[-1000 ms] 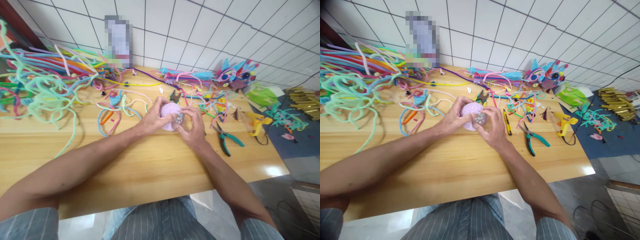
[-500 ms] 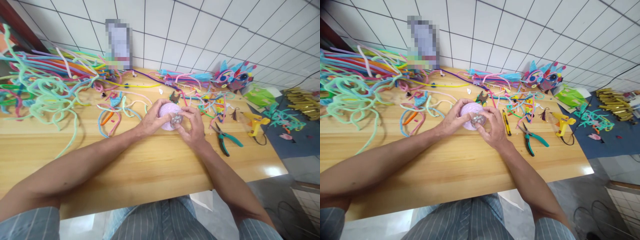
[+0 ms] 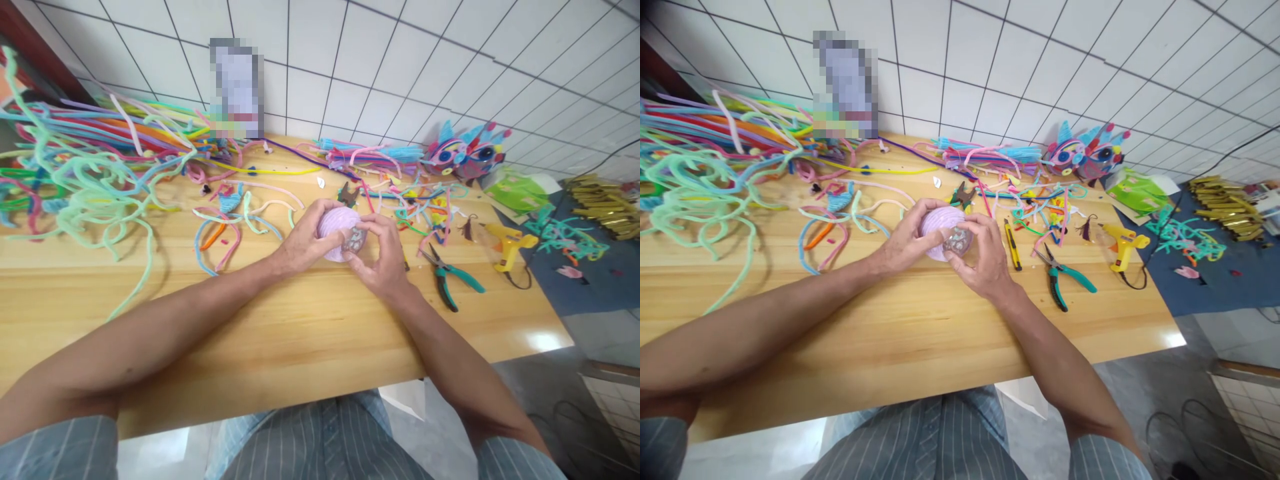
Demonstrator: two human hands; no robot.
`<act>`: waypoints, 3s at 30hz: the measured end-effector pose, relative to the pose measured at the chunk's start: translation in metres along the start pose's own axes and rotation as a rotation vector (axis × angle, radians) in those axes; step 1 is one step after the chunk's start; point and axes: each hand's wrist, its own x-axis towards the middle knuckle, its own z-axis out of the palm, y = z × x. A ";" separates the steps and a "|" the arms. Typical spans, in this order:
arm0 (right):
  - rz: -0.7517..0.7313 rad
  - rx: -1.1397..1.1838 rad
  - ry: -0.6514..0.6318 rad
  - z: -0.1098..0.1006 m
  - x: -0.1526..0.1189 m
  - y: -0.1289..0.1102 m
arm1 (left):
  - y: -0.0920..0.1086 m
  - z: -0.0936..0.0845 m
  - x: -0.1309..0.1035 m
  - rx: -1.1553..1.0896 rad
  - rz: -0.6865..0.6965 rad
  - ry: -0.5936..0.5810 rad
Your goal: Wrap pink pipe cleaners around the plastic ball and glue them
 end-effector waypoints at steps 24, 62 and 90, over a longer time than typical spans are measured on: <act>-0.073 -0.116 -0.043 0.005 -0.004 -0.004 | 0.009 -0.007 0.006 -0.065 -0.068 -0.049; -0.055 -0.092 -0.043 0.006 -0.004 -0.005 | 0.013 -0.016 0.011 -0.074 -0.071 -0.147; -0.008 -0.084 -0.016 0.008 -0.003 -0.010 | 0.004 -0.027 0.008 0.166 0.064 -0.239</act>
